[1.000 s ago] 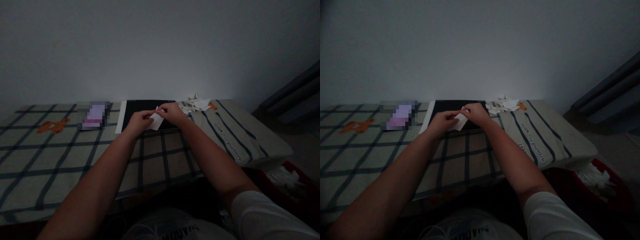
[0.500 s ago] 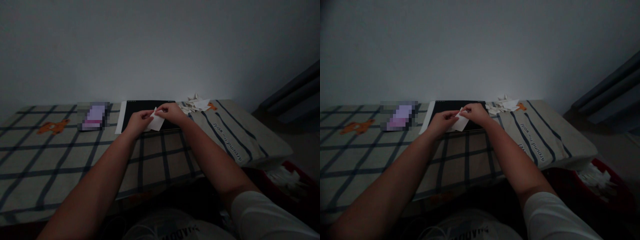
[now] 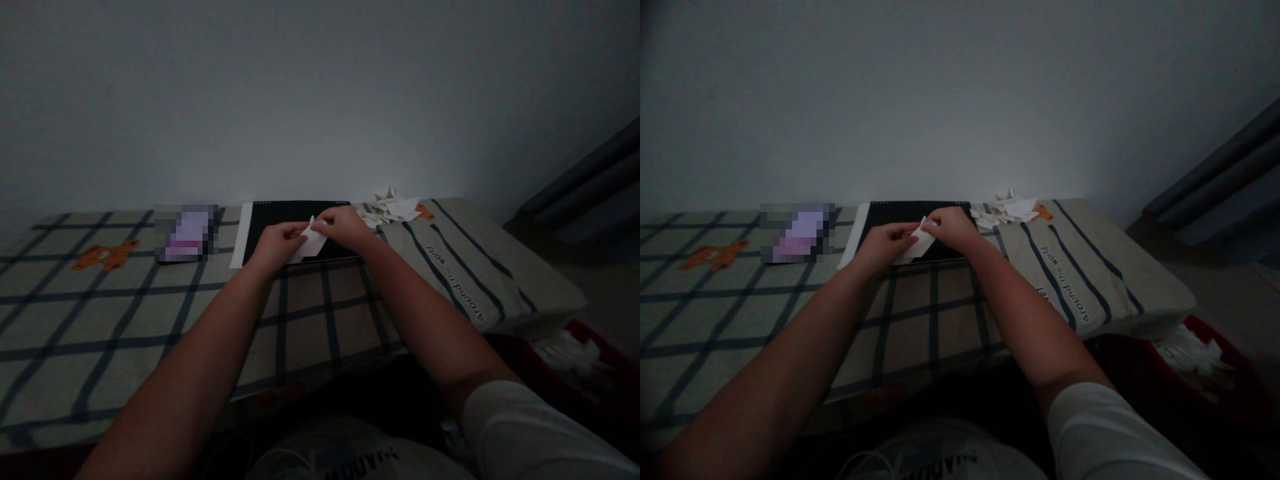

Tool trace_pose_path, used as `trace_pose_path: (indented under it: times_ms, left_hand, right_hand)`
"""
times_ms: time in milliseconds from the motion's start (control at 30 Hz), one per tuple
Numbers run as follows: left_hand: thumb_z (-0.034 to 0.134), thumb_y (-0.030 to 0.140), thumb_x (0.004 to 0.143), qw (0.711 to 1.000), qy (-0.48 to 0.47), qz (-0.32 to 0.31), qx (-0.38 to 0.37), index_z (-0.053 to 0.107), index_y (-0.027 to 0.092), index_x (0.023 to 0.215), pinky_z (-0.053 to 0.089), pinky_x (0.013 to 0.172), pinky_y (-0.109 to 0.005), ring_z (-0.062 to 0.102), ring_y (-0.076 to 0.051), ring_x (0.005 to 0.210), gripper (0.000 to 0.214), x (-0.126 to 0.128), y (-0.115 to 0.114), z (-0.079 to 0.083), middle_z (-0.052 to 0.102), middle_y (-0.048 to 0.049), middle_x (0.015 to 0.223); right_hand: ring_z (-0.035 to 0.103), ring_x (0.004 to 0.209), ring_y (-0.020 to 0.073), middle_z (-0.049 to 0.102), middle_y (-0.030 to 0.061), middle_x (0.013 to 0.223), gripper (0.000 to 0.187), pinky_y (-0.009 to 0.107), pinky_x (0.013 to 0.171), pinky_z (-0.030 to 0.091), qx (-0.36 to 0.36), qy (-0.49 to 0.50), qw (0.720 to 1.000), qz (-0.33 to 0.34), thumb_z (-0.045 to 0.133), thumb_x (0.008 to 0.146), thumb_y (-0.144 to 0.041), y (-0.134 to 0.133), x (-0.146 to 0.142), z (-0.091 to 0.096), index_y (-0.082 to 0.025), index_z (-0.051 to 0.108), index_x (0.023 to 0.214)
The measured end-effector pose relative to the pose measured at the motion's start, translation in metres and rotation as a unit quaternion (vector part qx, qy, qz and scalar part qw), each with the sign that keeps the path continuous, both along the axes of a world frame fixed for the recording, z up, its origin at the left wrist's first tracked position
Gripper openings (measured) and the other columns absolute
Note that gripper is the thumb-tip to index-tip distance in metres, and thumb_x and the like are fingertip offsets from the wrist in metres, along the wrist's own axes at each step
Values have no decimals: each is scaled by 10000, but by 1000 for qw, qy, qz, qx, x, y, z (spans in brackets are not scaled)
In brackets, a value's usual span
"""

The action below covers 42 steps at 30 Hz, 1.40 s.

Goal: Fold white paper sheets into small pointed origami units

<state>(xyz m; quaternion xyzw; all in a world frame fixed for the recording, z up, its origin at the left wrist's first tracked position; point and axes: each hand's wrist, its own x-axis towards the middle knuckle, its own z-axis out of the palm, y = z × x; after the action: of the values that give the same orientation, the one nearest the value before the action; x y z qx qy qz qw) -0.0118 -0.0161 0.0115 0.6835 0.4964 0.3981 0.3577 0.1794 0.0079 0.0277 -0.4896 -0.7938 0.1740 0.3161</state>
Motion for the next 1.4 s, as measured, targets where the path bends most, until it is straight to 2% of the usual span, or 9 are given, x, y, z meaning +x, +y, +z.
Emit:
trace_pose_path:
  times_ms: [333,533,733,1033,1233,1400]
  left_hand:
    - [669,205,783,999,46,13,22,785,167,1074,557,828,-328,710,-210,853,315,1,-3,0,788,-61,986]
    - [683,178,746,997,53,20,44,755,177,1150,542,728,-266,683,-170,751,411,3,-1,-2,767,-20,867]
    - [685,183,748,995,36,71,53,719,155,1206,530,671,-263,663,-167,701,460,0,5,-7,751,-40,854]
    - [667,196,758,995,28,43,80,699,172,1219,527,668,-280,643,-166,682,463,1,5,-10,740,-34,834]
    - [665,176,730,996,27,42,69,700,169,1205,515,652,-275,631,-160,673,476,0,7,-10,735,-39,833]
    - [674,208,748,996,-21,60,70,686,170,1223,524,663,-270,621,-145,670,476,0,10,-16,728,-47,873]
  right_hand:
    - [550,678,135,694,44,749,214,268,650,350,6,-27,1000,9,653,842,-285,-1,-1,-1,-122,788,871]
    - [558,699,133,708,44,791,209,263,676,360,4,-34,999,26,630,850,-241,-4,-5,0,-132,792,922]
    - [552,715,139,708,35,829,207,252,669,363,16,-29,999,28,687,792,-237,-6,-7,-2,-125,756,952]
    - [609,812,174,728,53,947,232,263,735,400,37,-54,997,34,652,794,-166,-9,-10,-3,-144,717,1016]
    - [606,802,187,707,43,948,276,268,711,382,51,-74,996,15,640,806,-180,-14,-12,-3,-188,658,1081]
    - [575,719,163,662,7,821,302,262,682,393,39,-9,999,-16,618,791,-154,-12,-15,-5,-185,625,1091]
